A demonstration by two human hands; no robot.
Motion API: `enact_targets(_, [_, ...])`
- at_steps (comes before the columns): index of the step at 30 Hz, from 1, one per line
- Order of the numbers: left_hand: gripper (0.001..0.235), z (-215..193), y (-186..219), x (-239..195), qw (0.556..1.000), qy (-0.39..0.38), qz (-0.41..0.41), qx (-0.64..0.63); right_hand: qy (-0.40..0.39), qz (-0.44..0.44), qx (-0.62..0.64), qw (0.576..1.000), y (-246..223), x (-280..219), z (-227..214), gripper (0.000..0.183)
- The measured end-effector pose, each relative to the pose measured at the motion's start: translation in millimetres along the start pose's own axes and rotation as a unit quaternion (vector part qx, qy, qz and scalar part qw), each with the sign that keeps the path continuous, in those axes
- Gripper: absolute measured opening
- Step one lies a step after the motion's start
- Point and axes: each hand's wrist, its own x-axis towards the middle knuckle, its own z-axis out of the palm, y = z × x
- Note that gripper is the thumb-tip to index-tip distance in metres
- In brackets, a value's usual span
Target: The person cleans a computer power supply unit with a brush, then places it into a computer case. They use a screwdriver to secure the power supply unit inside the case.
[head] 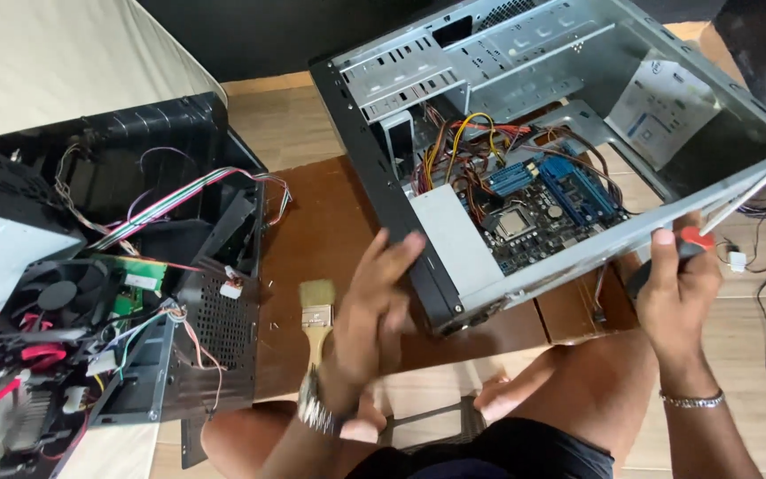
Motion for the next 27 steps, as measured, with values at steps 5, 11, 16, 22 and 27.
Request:
enact_targets(5, [0.036, 37.7, -19.9, 13.0, 0.998, 0.049, 0.01, -0.033, -0.005, -0.057, -0.066, 0.996, 5.3, 9.0, -8.6, 0.03])
enact_targets(11, [0.023, 48.3, 1.5, 11.9, 0.996, 0.08, -0.021, -0.015, -0.033, -0.004, -0.084, 0.996, 39.2, 32.5, -7.5, 0.048])
enact_targets(16, [0.025, 46.9, 9.9, 10.6, 0.995, 0.082, -0.02, 0.055, -0.114, -0.011, -0.061, 0.992, 24.4, 47.2, 3.6, 0.035])
enact_targets(22, [0.012, 26.2, 39.6, 13.4, 0.986, 0.102, -0.106, -0.083, -0.081, -0.024, -0.105, 0.991, -19.3, -12.8, -20.6, 0.04])
enact_targets(27, [0.02, 4.1, 67.5, 26.1, 0.955, 0.11, -0.186, -0.202, -0.173, 0.249, -0.126, 0.945, -126.0, -59.0, -42.6, 0.04])
